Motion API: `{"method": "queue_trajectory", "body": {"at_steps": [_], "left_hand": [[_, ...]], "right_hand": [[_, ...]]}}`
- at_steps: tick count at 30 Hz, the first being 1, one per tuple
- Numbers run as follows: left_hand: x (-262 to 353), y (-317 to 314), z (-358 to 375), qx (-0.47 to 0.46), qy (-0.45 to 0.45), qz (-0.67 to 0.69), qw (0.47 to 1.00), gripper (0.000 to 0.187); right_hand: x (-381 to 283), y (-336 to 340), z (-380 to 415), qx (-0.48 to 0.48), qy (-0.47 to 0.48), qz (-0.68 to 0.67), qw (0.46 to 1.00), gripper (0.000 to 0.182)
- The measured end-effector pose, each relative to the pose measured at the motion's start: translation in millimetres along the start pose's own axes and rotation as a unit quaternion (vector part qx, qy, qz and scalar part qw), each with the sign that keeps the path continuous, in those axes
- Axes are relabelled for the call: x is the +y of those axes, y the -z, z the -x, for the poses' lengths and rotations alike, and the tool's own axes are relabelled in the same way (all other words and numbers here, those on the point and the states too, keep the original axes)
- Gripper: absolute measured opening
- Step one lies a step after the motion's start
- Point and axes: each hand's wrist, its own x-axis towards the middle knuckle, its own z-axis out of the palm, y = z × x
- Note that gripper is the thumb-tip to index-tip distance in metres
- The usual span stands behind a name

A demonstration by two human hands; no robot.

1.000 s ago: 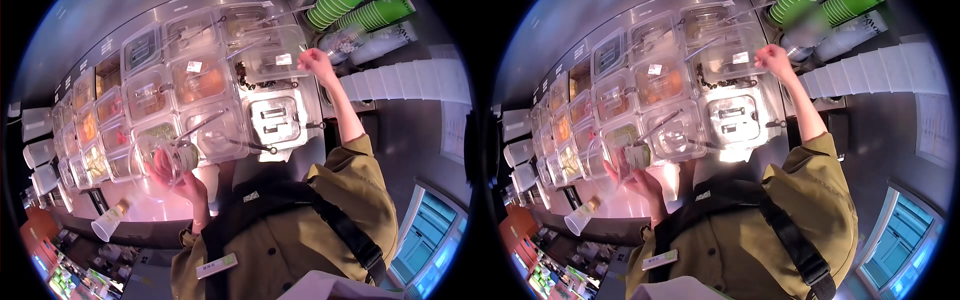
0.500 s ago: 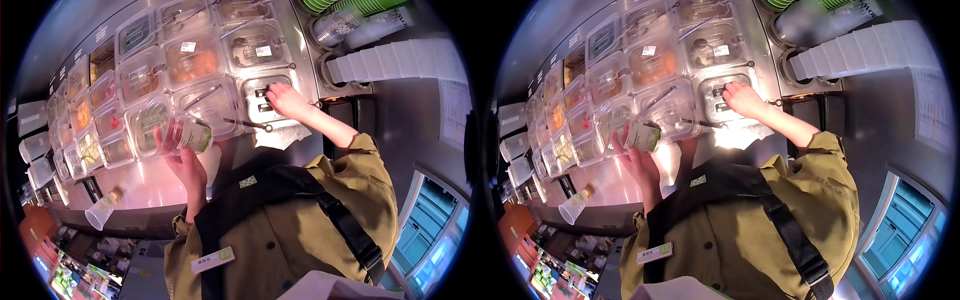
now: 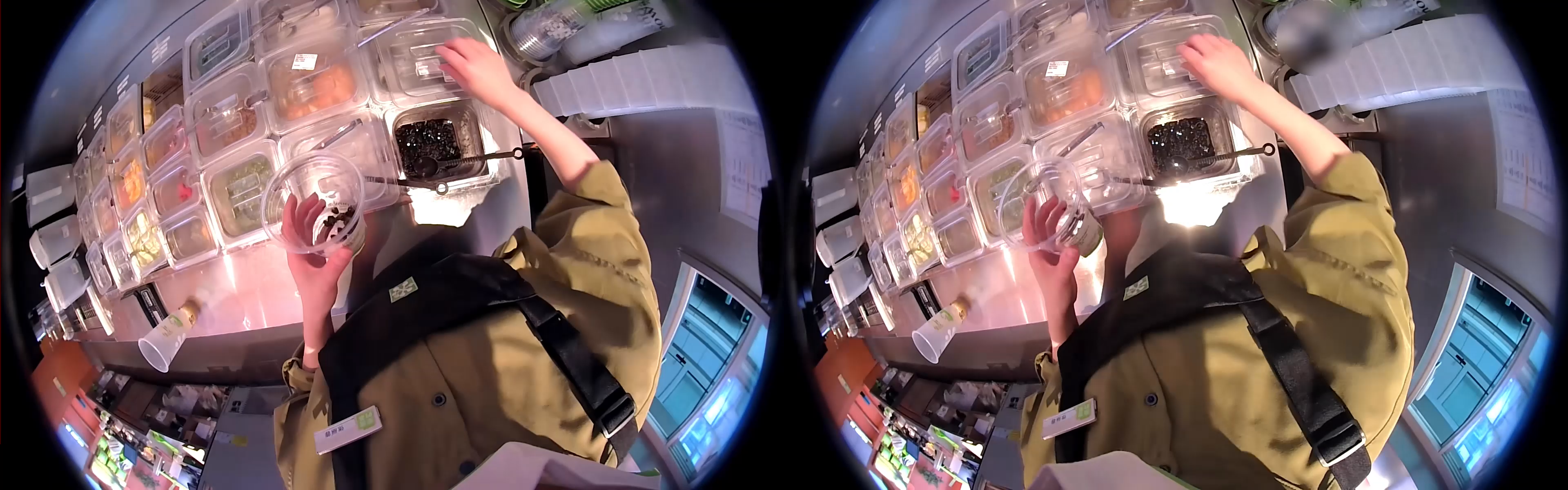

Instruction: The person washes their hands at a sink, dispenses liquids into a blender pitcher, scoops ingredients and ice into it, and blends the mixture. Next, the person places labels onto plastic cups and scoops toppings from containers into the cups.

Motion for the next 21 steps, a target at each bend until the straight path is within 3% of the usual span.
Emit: {"method": "queue_trajectory", "body": {"at_steps": [3,7,10,14,18,21], "left_hand": [[-11,12,9,0.016,0.013,-0.008,1.0,0.092],[-23,9,13,0.026,0.033,-0.08,0.996,0.088],[-26,7,13,0.018,0.034,-0.138,0.99,0.086],[-27,2,10,0.012,0.029,-0.178,0.983,0.081],[-29,3,10,0.015,0.014,-0.204,0.979,0.08],[-28,-1,7,0.011,0.011,-0.215,0.976,0.081]], "right_hand": [[-42,26,56,-0.12,0.04,-0.059,0.99,0.022],[-77,14,109,-0.285,0.066,0.026,0.956,0.011],[-84,15,98,-0.283,-0.085,-0.008,0.955,0.008],[-88,-12,84,-0.238,0.007,0.022,0.971,0.009],[-90,0,81,-0.32,0.062,-0.063,0.943,0.012],[-80,1,83,-0.374,0.041,-0.124,0.918,0.01]]}}
